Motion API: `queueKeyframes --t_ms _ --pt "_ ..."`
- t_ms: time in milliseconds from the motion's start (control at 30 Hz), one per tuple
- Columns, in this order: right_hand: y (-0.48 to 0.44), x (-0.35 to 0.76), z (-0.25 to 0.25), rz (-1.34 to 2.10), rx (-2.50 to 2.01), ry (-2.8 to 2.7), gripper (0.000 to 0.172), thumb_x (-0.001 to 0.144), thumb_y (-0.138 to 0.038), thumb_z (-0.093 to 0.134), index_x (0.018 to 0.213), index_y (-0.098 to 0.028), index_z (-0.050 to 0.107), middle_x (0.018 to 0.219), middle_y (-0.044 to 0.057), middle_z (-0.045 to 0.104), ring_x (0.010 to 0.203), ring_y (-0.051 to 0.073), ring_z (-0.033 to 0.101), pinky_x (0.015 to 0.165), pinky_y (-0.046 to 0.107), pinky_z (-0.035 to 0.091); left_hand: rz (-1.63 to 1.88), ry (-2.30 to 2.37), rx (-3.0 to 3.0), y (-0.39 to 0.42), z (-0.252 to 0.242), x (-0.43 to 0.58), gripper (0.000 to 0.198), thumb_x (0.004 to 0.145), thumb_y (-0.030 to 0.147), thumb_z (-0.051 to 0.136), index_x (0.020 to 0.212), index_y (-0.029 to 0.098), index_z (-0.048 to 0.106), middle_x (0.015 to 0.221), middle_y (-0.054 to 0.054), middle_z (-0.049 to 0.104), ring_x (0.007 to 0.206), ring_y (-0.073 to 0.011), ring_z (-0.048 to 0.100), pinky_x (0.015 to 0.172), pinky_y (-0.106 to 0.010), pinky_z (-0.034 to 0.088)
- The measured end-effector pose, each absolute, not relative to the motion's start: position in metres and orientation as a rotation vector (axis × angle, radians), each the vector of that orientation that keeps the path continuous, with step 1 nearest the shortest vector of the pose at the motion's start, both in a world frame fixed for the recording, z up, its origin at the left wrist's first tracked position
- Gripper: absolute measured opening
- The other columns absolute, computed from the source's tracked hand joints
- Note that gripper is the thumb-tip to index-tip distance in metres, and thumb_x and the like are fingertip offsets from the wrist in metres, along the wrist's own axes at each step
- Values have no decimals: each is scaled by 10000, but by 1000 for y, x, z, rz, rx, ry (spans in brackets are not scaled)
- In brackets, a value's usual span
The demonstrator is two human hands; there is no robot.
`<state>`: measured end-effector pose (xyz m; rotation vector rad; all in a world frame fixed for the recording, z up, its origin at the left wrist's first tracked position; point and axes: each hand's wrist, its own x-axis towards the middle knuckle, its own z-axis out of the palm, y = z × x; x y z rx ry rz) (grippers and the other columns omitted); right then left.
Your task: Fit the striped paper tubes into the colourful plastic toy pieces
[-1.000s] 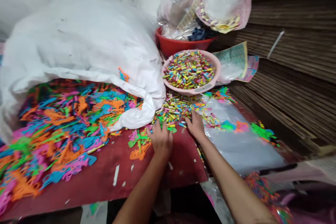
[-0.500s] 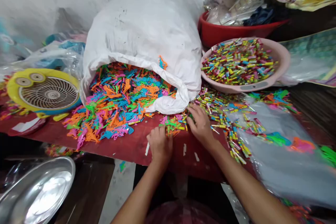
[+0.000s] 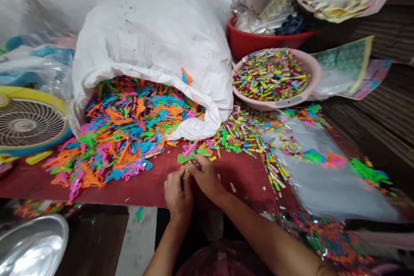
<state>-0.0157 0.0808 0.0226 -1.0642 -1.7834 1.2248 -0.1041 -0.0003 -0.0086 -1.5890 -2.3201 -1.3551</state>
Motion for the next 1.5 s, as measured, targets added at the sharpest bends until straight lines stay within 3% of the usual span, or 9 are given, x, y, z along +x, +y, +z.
queueKeyframes --t_ms 200,467,633,767,833,967,1133,1333,1500 --pt "79 43 30 1304 -1081 -1626 76 840 -266 600 844 -205 645 748 -26 634 708 136 581 652 240 444 -1424 -2157 -1968 0 -6 -80 245 959 312 502 1162 204 588 1054 -81 658 968 -224 601 823 -364 490" --pt "172 250 30 532 -1621 -1450 253 797 -399 517 742 -168 603 580 2 554 558 163 520 552 278 438 -1262 -1929 -2263 40 -6 -50 206 929 310 546 1097 208 607 1042 -76 648 986 -241 602 861 -400 496" --pt "196 323 24 266 -1712 -1432 428 747 -384 556 1059 -102 638 986 168 658 945 297 578 855 477 468 -1126 -1865 -2351 54 -10 -29 241 925 309 536 1123 200 619 1144 -99 636 1049 -263 593 896 -427 483" --pt "161 302 6 344 -1599 -1712 429 754 -326 594 1149 -176 665 1166 132 662 1115 290 568 1016 485 415 -1035 -1866 -2399 57 -13 -23 277 915 347 553 1136 194 622 1175 -117 622 1084 -280 583 905 -435 480" --pt "140 283 0 434 -1486 -1993 505 786 -274 583 1287 -214 610 1334 107 596 1259 274 504 1087 485 358 -963 -1884 -2414 58 -13 -23 308 910 367 561 1154 188 616 1199 -129 609 1102 -293 575 907 -444 479" --pt "115 265 1 546 -1449 -2340 757 781 -111 494 1505 -295 368 1578 80 320 1473 296 220 1140 618 178 -869 -1863 -2441 59 -12 -23 357 907 397 559 1172 162 607 1217 -151 596 1113 -308 566 910 -456 474" --pt "112 266 10 656 -1377 -2465 952 698 -97 566 1551 -345 224 1616 71 224 1492 307 156 1138 653 113 -855 -1783 -2455 59 -15 -22 404 913 446 525 1192 160 590 1231 -158 591 1116 -320 563 918 -469 470" --pt "128 251 -4 321 -1541 -2370 580 857 -147 536 1417 -281 465 1589 83 288 1467 279 216 1156 589 174 -769 -1695 -2449 63 -27 -22 441 916 486 459 1174 154 592 1213 -184 606 1062 -351 580 864 -485 487" --pt "148 244 -14 80 -1510 -2274 344 933 -166 480 1250 -243 588 1444 93 483 1327 257 401 1099 476 315 -751 -1650 -2421 63 -31 -22 418 919 451 461 1192 159 583 1210 -183 611 1069 -342 584 871 -478 488"
